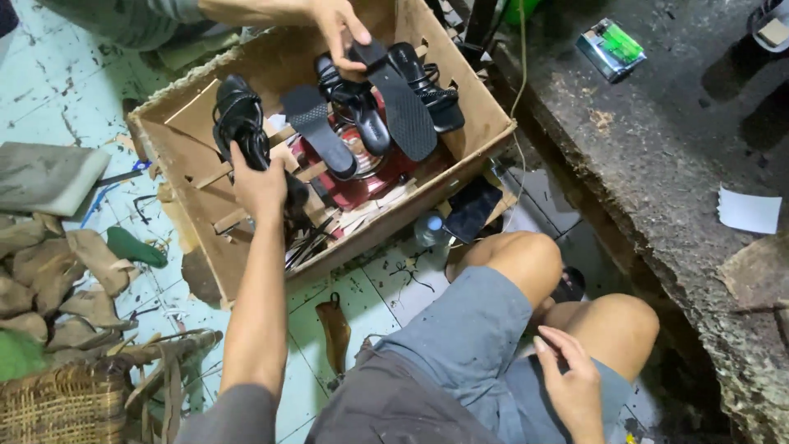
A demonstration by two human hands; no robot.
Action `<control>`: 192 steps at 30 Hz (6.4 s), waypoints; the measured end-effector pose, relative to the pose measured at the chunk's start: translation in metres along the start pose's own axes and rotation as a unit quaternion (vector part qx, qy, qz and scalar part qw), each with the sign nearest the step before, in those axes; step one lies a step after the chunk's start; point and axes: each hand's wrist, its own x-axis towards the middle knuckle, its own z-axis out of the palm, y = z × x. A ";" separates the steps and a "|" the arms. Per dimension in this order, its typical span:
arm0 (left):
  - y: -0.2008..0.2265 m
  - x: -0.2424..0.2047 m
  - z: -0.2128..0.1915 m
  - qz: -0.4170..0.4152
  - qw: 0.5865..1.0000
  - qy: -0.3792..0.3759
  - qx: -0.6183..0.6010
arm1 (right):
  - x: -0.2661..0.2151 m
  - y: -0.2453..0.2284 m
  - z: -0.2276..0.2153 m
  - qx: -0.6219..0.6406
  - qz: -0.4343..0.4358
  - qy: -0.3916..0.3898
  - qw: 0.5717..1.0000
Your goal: Assembling sandals by manually fitting straps into soles and securing them with a small hammer.
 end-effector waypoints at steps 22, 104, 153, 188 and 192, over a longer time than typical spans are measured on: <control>-0.003 0.043 0.059 -0.056 0.986 -0.045 0.149 | -0.006 0.020 0.027 -0.268 0.084 -0.194 0.940; 0.045 -0.397 0.185 0.782 0.541 -0.279 0.134 | -0.061 0.041 0.021 -0.331 0.001 -0.039 0.943; 0.009 -0.020 0.179 0.546 0.763 -0.063 0.340 | -0.022 -0.001 0.051 -0.269 -0.101 -0.142 0.947; 0.082 -0.124 0.085 0.690 0.702 -0.176 0.005 | 0.188 0.076 -0.187 -0.216 0.004 0.348 0.912; 0.004 -0.071 0.065 0.562 0.788 -0.250 0.024 | 0.082 0.027 -0.257 -0.054 0.241 0.397 0.884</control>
